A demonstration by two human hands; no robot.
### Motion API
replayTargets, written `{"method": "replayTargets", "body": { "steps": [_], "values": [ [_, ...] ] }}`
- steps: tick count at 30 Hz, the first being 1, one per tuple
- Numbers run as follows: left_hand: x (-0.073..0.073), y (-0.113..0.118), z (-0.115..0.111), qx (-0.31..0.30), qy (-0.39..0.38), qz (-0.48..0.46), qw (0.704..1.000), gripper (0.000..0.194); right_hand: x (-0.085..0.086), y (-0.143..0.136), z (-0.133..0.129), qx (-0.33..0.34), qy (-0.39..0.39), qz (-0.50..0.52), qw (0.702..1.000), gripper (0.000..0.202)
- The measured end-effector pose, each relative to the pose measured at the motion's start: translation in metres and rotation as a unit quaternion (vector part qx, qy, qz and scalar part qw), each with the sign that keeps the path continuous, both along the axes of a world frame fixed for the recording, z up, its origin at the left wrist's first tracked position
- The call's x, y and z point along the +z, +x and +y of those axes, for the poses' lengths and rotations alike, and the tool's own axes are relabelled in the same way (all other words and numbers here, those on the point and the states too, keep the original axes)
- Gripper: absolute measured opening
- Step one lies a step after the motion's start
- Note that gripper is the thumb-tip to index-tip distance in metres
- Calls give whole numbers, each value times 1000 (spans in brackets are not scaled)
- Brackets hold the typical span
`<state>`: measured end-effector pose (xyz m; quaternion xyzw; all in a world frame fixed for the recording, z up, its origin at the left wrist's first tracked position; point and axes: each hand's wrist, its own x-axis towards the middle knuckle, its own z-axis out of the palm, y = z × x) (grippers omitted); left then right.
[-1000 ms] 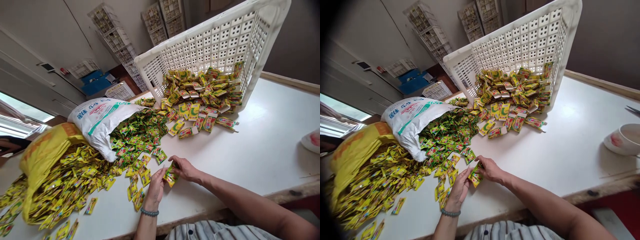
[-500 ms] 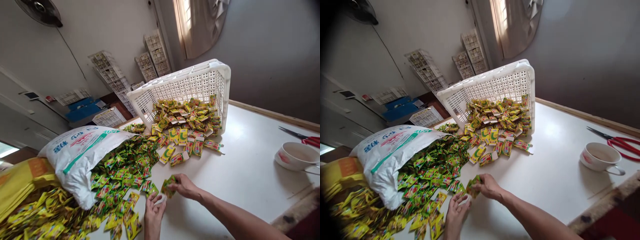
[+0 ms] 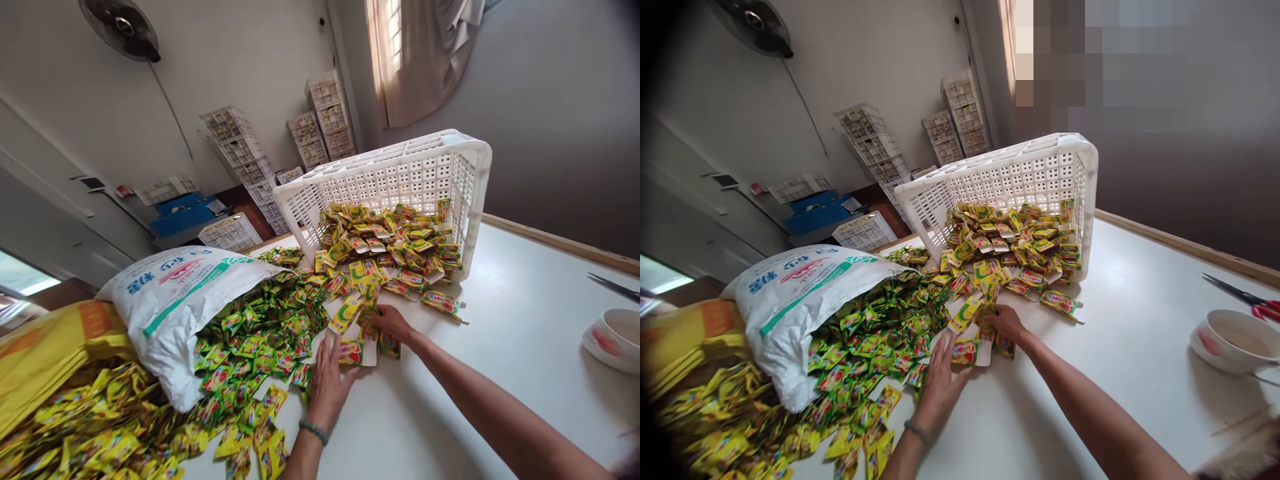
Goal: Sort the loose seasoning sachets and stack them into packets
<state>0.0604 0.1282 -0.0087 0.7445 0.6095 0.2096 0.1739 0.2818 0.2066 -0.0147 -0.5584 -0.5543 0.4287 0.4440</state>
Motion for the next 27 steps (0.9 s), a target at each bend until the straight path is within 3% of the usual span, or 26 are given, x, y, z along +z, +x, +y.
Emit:
{"method": "replayTargets", "body": {
  "steps": [2, 4, 10, 12, 14, 16, 20, 24, 27],
  "values": [
    [4, 6, 6, -46, -49, 17, 998, 72, -9, -23, -20, 8, -8, -10, 1000, 17],
    [7, 8, 1, -53, -75, 44, 995, 73, -13, -37, -36, 8, -11, -23, 1000, 20],
    [18, -5, -49, 71, -68, 78, 992, 95, -1, -43, -65, -37, 26, -2, 999, 26],
    [15, -13, -65, 101, -75, 23, 992, 87, 7, -44, -71, -11, 3, 81, 997, 29],
    [8, -20, -78, 143, -89, -79, 983, 61, 14, -48, -76, 42, -49, 148, 987, 32],
    [0, -25, -88, 194, -120, -215, 950, 35, 19, -54, -81, 92, -94, 170, 977, 34],
    [-3, -30, -101, 233, -179, -379, 877, 46, 17, -65, -91, 161, -115, 207, 958, 35],
    [6, -29, -109, 222, -179, -453, 845, 47, 9, -71, -97, 223, -113, 137, 958, 36],
    [12, -27, -111, 217, -165, -474, 837, 44, 10, -70, -98, 253, -114, 70, 958, 36]
  ]
}}
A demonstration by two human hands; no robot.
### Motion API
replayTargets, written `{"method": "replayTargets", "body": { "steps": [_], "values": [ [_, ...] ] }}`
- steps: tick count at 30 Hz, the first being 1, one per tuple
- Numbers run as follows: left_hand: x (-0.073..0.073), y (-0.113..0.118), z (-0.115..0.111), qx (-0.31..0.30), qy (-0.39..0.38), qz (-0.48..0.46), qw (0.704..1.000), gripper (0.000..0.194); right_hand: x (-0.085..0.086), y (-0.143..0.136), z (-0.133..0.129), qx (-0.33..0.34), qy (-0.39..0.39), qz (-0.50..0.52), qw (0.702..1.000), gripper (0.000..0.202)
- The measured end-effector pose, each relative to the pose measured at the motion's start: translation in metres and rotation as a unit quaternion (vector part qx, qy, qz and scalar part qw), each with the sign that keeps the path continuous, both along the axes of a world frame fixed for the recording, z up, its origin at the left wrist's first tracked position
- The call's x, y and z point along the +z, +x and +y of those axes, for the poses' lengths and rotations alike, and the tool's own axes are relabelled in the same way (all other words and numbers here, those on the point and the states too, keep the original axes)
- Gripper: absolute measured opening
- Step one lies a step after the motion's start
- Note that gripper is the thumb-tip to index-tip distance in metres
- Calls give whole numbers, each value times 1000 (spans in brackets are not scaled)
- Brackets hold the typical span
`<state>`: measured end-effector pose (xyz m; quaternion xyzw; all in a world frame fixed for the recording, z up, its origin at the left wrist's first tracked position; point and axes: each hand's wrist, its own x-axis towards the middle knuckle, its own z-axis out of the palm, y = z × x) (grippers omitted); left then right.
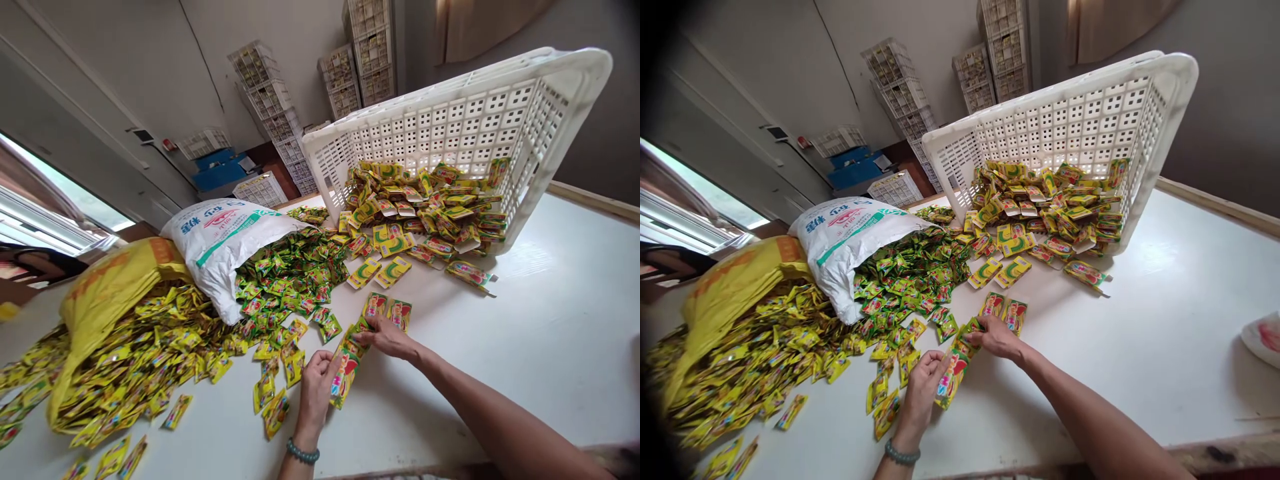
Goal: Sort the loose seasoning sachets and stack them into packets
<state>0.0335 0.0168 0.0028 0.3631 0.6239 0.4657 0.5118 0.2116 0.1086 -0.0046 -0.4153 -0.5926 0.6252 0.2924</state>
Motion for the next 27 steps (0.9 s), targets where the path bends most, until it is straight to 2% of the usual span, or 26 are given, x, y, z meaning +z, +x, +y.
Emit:
{"method": "replayTargets", "body": {
  "steps": [5, 8, 10, 12, 14, 18, 22, 27],
  "values": [
    [3, 4, 1, -21, -13, -16, 1000, 43, 10, 4, 0, 26, 20, -13, 999, 38],
    [3, 5, 4, -13, -11, -23, 1000, 41, 12, 3, 0, -1, 48, -8, 999, 38],
    [3, 5, 7, -13, 7, 4, 1000, 39, 12, 1, 0, -30, 91, -26, 995, 38],
    [3, 6, 10, -13, 29, 41, 999, 37, 10, -1, -1, -27, 129, -45, 990, 39],
    [5, 8, 12, -16, 34, 61, 997, 39, 8, -5, -2, -24, 131, -54, 990, 38],
    [10, 12, 12, -19, -10, -15, 1000, 48, 2, -11, -7, -83, 103, -61, 989, 31],
    [12, 12, 9, 16, -15, -89, 996, 50, -2, -15, -9, -70, 178, -50, 980, 37],
    [15, 11, 6, 30, -15, -115, 993, 49, -5, -16, -7, -98, 159, -30, 982, 37]
  ]
}}
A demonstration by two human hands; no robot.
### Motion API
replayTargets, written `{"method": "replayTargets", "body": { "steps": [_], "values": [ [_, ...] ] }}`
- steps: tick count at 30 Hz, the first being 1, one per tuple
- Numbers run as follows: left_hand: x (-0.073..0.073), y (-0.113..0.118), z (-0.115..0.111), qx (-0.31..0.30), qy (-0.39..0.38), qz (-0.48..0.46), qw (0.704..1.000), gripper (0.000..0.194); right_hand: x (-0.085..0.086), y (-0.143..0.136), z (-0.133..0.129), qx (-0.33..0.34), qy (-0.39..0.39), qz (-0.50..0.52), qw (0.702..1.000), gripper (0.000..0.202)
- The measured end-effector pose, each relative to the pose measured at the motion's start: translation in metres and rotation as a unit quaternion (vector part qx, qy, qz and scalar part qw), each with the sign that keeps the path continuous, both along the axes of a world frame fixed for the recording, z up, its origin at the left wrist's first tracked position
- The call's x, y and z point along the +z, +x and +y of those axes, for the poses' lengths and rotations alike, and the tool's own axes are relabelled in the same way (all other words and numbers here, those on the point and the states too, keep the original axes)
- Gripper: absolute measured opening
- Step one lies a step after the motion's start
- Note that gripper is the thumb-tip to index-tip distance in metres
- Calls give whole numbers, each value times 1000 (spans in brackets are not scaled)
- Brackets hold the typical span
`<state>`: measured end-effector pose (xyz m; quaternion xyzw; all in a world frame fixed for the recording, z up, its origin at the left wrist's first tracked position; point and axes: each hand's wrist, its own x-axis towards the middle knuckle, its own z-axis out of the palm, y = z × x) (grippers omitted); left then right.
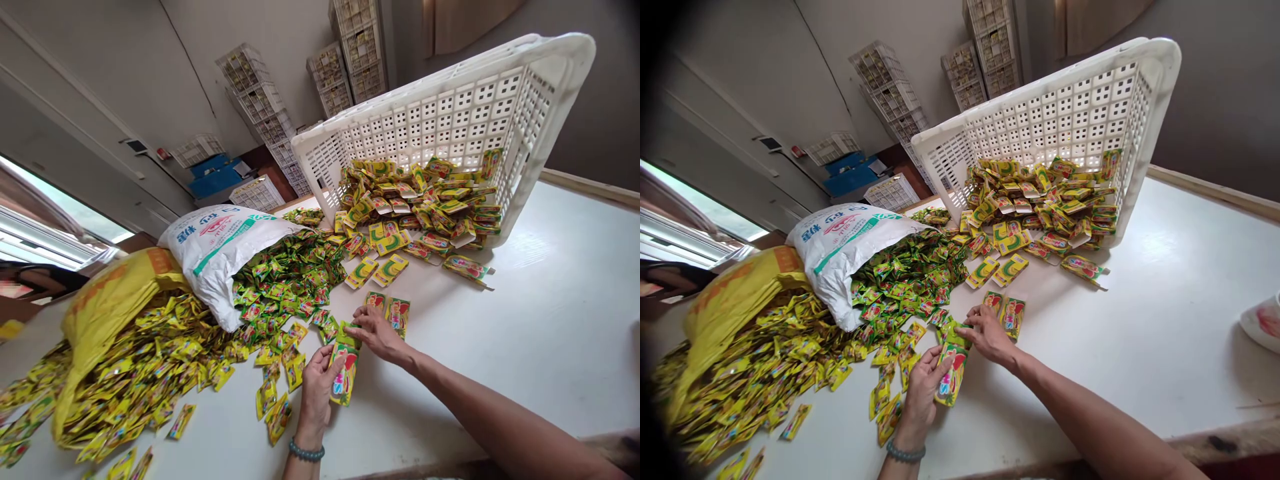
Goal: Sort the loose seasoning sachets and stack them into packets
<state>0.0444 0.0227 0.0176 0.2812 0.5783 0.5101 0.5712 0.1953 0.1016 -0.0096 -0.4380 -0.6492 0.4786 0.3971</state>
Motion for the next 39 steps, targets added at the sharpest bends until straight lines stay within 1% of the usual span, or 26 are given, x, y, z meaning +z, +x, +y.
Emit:
{"method": "replayTargets", "body": {
  "steps": [3, 6, 8, 12, 14, 15, 18, 20, 23, 25, 26, 28, 30, 31, 33, 35, 37, 39],
  "values": [
    [3, 0, -1, 5, -2, -8, 1000, 48, 0, -2, -1, 3, -39, 10, 999, 38],
    [6, -1, -2, 1, -5, -12, 1000, 49, 3, -1, -2, -16, -73, 23, 997, 42],
    [8, -2, -3, 0, -2, -14, 1000, 49, 5, 1, -2, -24, -49, 22, 998, 42],
    [9, -3, -4, 4, 1, -15, 1000, 49, 7, 2, -6, -25, 60, -3, 998, 38],
    [9, -3, -4, 4, 4, -17, 1000, 49, 8, 0, -9, -24, 72, -9, 997, 38],
    [9, -4, -4, 7, 5, -18, 1000, 48, 9, -2, -12, -21, 58, -5, 998, 39],
    [7, -5, -4, 21, 7, -24, 999, 47, 13, -8, -18, -4, -29, 20, 999, 36],
    [4, -5, -3, 25, 15, -29, 999, 45, 15, -11, -22, 4, -56, 30, 998, 37],
    [2, -3, -3, 28, 34, -31, 999, 42, 18, -13, -26, 33, -24, 10, 999, 36],
    [2, -1, -2, 37, 44, -28, 998, 45, 18, -13, -27, 57, 0, 2, 998, 40],
    [3, 0, -2, 46, 49, -23, 997, 48, 19, -12, -27, 57, 7, 13, 998, 41],
    [6, 0, -1, 72, 70, -4, 995, 57, 18, -13, -26, 34, 8, 58, 998, 39],
    [8, 0, 0, 89, 97, 17, 991, 62, 16, -14, -26, 34, -24, 115, 993, 41],
    [8, -1, 0, 87, 108, 30, 990, 61, 15, -16, -25, 50, -49, 140, 988, 41],
    [6, -3, -1, 62, 119, 57, 989, 51, 11, -18, -25, 95, -90, 174, 976, 40],
    [3, -6, -2, 24, 118, 82, 989, 41, 7, -20, -25, 126, -104, 170, 972, 40],
    [1, -8, -3, -1, 114, 90, 989, 36, 5, -19, -25, 134, -91, 134, 978, 39],
    [0, -10, -3, -7, 109, 84, 990, 35, 4, -17, -25, 114, -76, 108, 985, 34]
  ]
}}
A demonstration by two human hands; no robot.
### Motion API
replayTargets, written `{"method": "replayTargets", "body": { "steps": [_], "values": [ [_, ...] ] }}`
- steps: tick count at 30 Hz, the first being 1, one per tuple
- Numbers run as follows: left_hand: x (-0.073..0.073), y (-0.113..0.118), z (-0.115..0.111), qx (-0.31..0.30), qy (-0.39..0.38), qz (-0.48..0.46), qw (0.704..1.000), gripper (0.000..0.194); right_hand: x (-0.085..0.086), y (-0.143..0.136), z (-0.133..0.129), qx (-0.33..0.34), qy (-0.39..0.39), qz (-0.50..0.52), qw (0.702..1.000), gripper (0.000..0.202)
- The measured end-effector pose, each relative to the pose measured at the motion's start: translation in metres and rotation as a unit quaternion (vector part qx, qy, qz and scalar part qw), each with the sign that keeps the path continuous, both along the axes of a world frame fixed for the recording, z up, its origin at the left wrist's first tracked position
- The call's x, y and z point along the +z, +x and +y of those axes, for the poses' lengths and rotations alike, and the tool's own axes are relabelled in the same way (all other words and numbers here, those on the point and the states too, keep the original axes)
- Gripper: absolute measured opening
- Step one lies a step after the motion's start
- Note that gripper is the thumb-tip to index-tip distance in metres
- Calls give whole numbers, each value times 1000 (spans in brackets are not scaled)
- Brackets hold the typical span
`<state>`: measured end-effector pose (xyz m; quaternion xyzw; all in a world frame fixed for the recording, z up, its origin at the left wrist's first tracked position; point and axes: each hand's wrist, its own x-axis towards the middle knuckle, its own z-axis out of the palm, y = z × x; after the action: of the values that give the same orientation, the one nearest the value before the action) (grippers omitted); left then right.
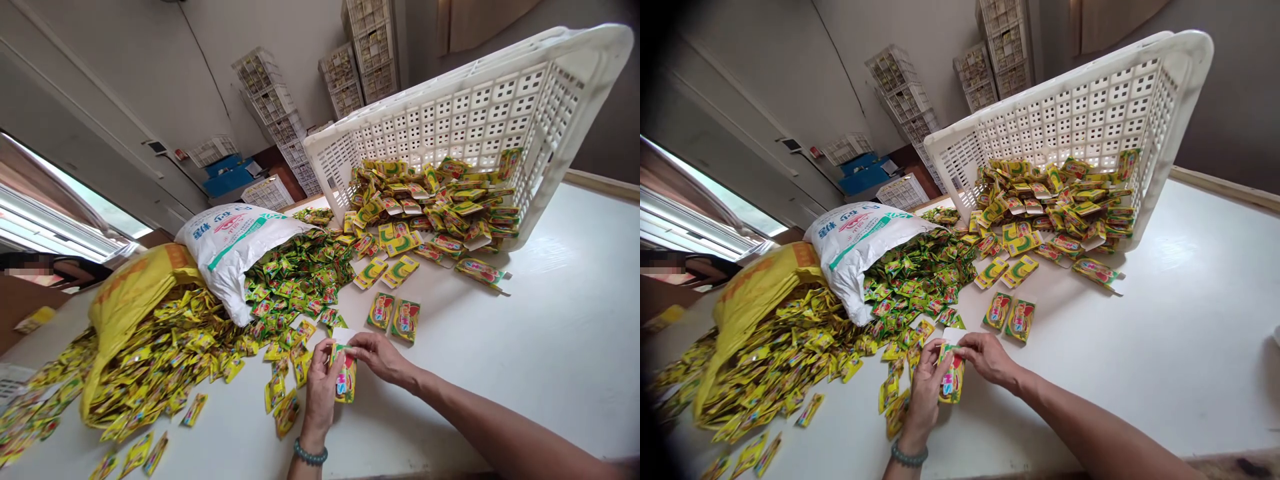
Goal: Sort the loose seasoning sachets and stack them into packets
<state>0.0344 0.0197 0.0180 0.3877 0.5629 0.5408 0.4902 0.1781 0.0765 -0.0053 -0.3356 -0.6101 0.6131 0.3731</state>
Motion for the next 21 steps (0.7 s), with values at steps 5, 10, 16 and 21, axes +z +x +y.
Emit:
{"method": "replayTargets", "body": {
  "steps": [5, 10, 16, 21],
  "values": [
    [2, -1, 0, 32, -14, -45, 998, 43, 10, 7, 2, -34, 29, -32, 998, 41],
    [4, 0, -3, 66, -14, -62, 996, 47, 21, 9, 3, 15, 25, 21, 999, 36],
    [8, 5, -5, 60, -44, -68, 995, 48, 13, 1, 2, -14, -90, 71, 993, 40],
    [16, 5, -5, 28, -61, -51, 996, 46, 15, 5, 6, 10, -164, 119, 979, 39]
  ]
}}
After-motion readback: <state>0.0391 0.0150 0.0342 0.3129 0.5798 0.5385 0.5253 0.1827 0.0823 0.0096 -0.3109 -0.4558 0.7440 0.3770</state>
